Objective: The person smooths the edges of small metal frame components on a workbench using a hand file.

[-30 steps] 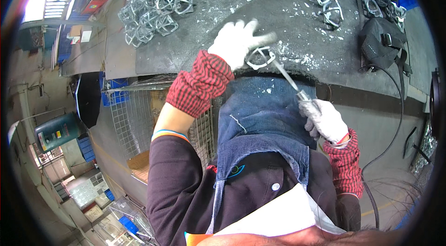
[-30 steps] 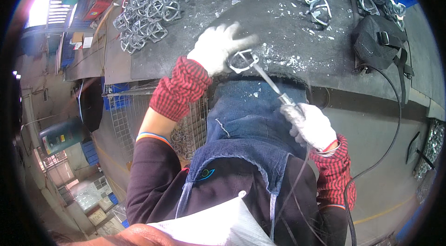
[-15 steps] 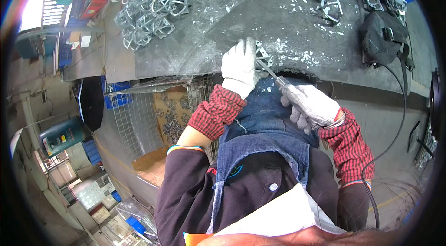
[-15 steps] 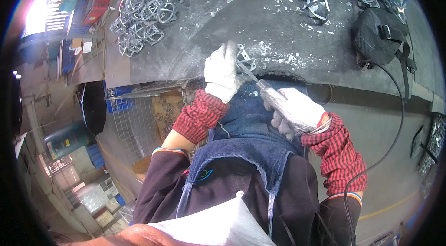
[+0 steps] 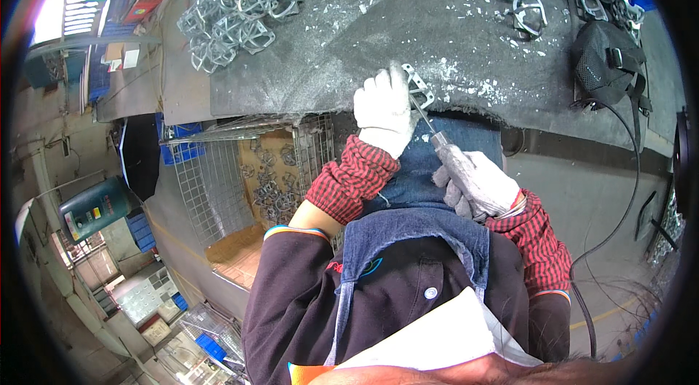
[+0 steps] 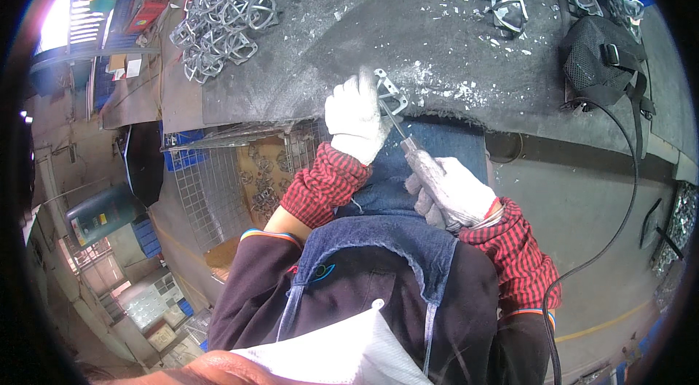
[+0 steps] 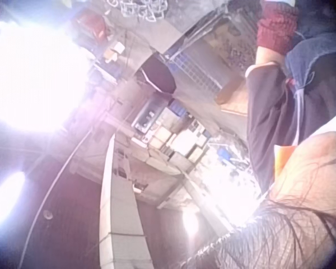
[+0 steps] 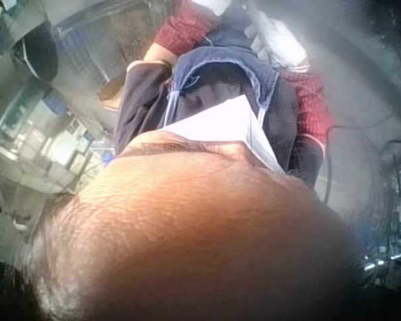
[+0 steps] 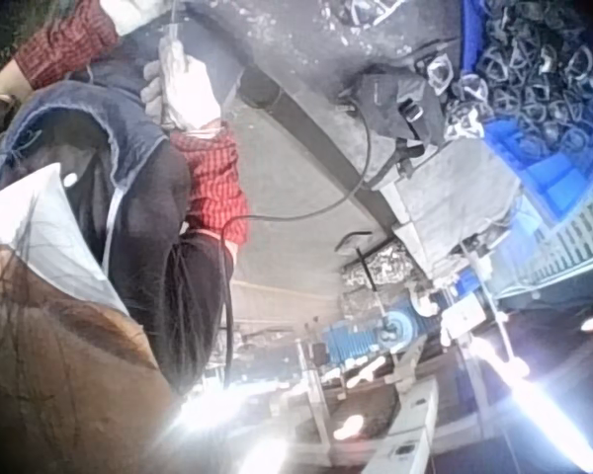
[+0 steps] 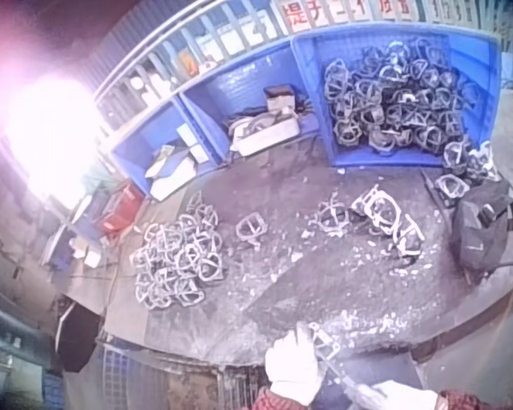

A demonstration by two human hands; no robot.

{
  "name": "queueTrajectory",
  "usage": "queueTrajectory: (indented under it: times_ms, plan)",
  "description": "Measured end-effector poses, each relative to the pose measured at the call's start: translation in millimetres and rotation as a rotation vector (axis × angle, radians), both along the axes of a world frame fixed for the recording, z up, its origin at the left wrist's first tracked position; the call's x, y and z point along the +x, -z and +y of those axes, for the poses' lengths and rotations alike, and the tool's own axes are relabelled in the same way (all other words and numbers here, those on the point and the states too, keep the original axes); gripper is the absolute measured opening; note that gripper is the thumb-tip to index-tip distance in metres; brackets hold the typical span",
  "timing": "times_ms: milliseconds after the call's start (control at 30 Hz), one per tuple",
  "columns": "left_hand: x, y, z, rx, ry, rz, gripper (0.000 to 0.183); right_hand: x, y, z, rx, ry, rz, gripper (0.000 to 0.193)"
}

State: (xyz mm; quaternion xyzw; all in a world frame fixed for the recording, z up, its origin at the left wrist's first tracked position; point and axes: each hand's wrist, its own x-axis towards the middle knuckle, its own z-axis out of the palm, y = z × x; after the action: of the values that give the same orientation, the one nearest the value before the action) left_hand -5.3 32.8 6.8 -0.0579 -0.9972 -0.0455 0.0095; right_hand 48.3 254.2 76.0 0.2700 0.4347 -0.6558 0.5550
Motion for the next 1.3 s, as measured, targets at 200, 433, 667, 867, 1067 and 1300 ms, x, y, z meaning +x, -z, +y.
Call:
queueTrajectory:
  times_ms: [200, 433, 667, 867, 1067, 1300]
  plan:
    - [-2.5, -7.4, -0.1, -0.028, 0.018, -0.043, 0.1, 7.1, 20.7, 10.2, 0.266, -0.264, 0.108, 0.056]
    - [-11.8, -2.0, -16.8, 0.049, 0.197, 0.043, 0.089, -6.0, 29.8, 22.0, 1.004, -0.827, 1.248, 0.064]
    - [-16.3, 8.6, -25.8, 0.099, 0.274, 0.069, 0.085, -37.6, 19.7, 42.4, 1.059, -0.95, 1.366, 0.064]
    - [-13.7, 3.0, -22.0, 0.124, 0.246, 0.058, 0.085, -18.4, 23.3, 31.3, 0.987, -0.892, 1.223, 0.066]
    - [-9.9, -4.7, -15.5, 0.084, 0.197, 0.014, 0.083, 4.6, 38.3, 5.4, 0.957, -0.734, 1.201, 0.064]
    - [-1.2, -2.8, -9.2, 0.106, 0.101, 0.024, 0.086, 16.6, 32.5, -1.7, 1.089, -0.669, 1.168, 0.062]
